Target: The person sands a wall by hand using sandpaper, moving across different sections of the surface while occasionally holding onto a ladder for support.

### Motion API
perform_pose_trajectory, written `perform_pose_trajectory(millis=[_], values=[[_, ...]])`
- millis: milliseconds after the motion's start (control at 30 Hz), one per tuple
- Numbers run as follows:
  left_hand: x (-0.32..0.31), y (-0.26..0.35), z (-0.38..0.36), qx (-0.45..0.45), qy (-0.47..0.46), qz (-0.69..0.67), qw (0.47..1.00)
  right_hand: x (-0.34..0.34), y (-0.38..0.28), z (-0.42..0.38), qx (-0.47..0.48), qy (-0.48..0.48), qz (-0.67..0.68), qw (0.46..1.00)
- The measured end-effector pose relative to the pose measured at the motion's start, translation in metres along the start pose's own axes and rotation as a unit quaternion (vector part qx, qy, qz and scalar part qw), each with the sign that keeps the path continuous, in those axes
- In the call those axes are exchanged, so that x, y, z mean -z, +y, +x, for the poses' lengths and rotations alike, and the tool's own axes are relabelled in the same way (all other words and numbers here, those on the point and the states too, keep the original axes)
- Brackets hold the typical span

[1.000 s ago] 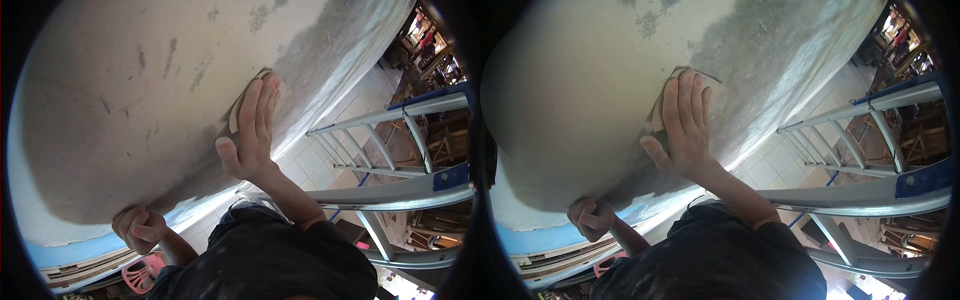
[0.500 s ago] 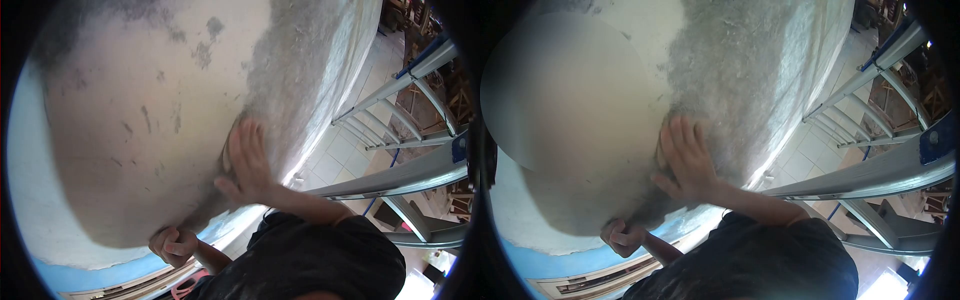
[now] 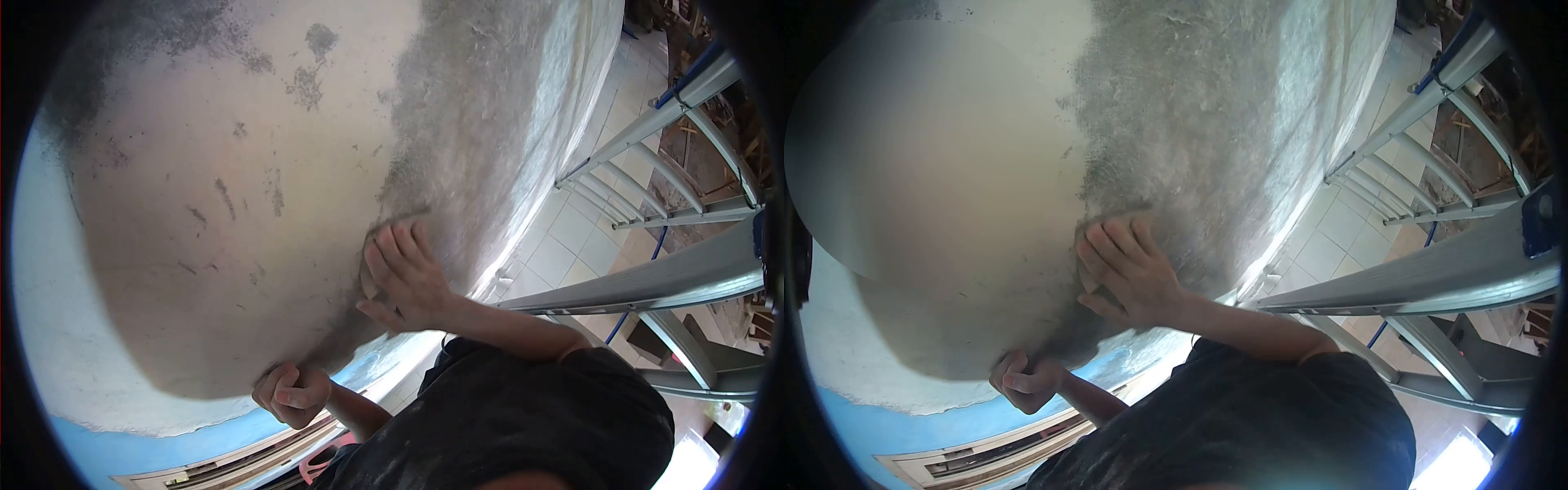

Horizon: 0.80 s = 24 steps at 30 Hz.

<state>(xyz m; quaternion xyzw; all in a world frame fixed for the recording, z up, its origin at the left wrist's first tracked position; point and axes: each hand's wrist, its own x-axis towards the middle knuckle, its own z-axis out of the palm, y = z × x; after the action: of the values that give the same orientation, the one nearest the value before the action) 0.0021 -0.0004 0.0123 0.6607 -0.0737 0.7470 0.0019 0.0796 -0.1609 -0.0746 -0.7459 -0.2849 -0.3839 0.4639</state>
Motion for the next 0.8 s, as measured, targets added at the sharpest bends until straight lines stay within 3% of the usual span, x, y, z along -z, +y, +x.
perform_pose_trajectory(millis=[167,367,567,667,800], values=[[-0.002,0.004,-0.001,0.025,0.021,0.002,0.999,0.052,0.008,0.107,-0.001,0.073,-0.013,0.997],[-0.001,0.000,-0.003,0.035,0.029,-0.024,0.999,0.028,-0.012,0.065,-0.010,0.054,0.000,0.999],[0.003,0.000,-0.002,0.034,0.023,-0.012,0.999,0.081,0.019,0.172,0.069,0.129,-0.032,0.989],[0.002,0.001,-0.001,0.037,0.033,-0.024,0.998,0.066,0.003,0.152,0.006,0.115,-0.011,0.993],[0.003,0.000,-0.003,0.050,0.031,-0.037,0.998,0.068,0.006,0.146,0.034,0.104,-0.045,0.993]])
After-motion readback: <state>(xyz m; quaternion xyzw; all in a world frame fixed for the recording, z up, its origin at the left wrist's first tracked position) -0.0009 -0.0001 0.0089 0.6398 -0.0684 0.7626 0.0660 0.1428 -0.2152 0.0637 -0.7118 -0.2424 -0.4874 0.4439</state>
